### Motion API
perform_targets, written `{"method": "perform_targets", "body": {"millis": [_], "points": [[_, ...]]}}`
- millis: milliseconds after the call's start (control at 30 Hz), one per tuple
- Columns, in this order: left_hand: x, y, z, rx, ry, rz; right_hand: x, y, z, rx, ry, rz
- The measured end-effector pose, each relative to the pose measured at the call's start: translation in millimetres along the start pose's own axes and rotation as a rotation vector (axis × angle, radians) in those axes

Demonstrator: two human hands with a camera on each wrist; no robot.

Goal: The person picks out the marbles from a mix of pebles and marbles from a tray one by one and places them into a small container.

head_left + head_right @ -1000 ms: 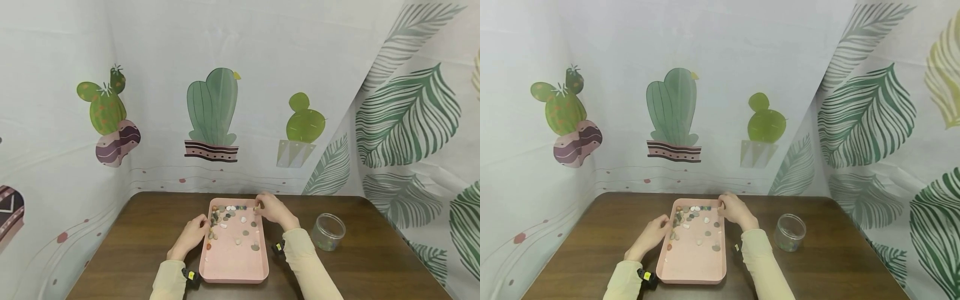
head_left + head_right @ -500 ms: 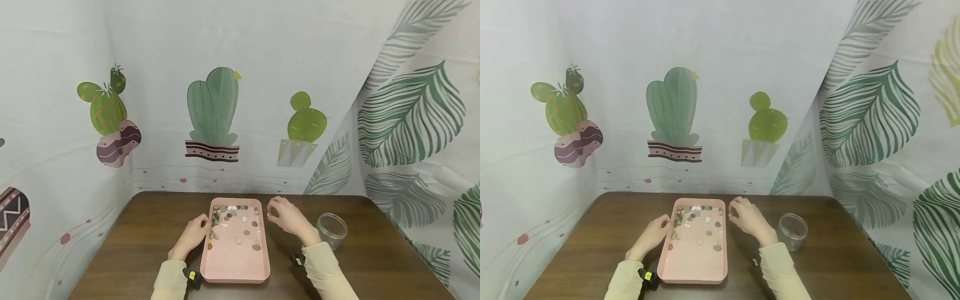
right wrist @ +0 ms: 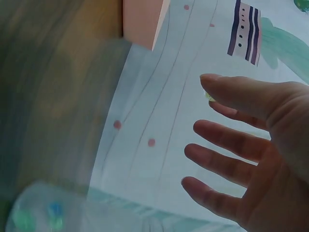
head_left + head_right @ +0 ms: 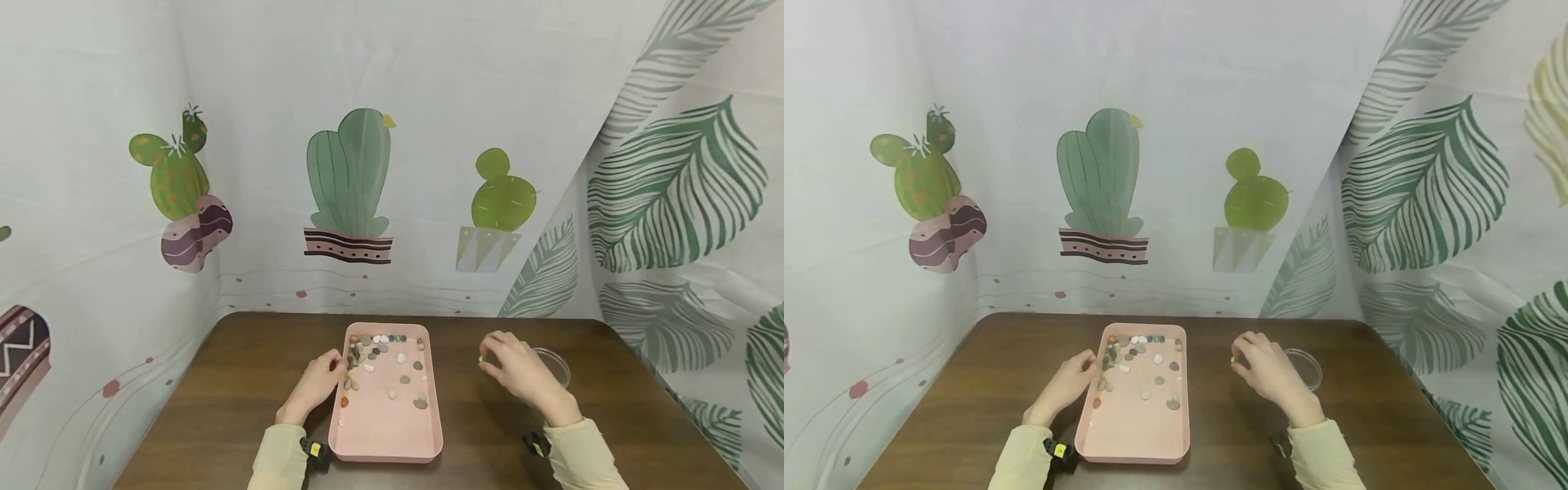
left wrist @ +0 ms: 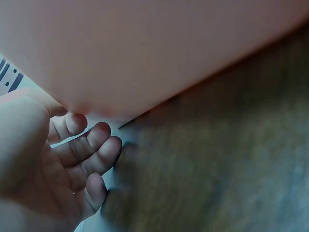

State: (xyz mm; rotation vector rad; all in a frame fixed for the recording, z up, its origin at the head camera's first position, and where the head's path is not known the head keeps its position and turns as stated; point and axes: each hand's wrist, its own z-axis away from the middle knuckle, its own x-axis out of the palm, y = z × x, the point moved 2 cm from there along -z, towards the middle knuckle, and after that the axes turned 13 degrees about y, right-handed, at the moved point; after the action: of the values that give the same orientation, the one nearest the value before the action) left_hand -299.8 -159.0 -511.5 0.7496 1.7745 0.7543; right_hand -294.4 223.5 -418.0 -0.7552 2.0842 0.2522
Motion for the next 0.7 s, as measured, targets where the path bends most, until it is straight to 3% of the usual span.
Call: {"method": "perform_targets", "body": {"millis": [167, 333, 533, 700], "points": [[0.4, -0.8, 0.0, -0.002, 0.006, 0.000, -15, 16, 10, 0.003, 0.042, 0.014], [0.2, 0.2, 0.4, -0.007, 0.002, 0.002, -29, 43, 20, 0.076, 0.071, 0.011], [0.6, 0.3, 0.6, -0.016, -0.003, 0.003, -37, 74, 36, 0.203, 0.025, 0.031], [1.1, -1.0, 0.9, -0.014, -0.009, 0.003, -38, 85, 44, 0.252, -0.005, 0.052]]}}
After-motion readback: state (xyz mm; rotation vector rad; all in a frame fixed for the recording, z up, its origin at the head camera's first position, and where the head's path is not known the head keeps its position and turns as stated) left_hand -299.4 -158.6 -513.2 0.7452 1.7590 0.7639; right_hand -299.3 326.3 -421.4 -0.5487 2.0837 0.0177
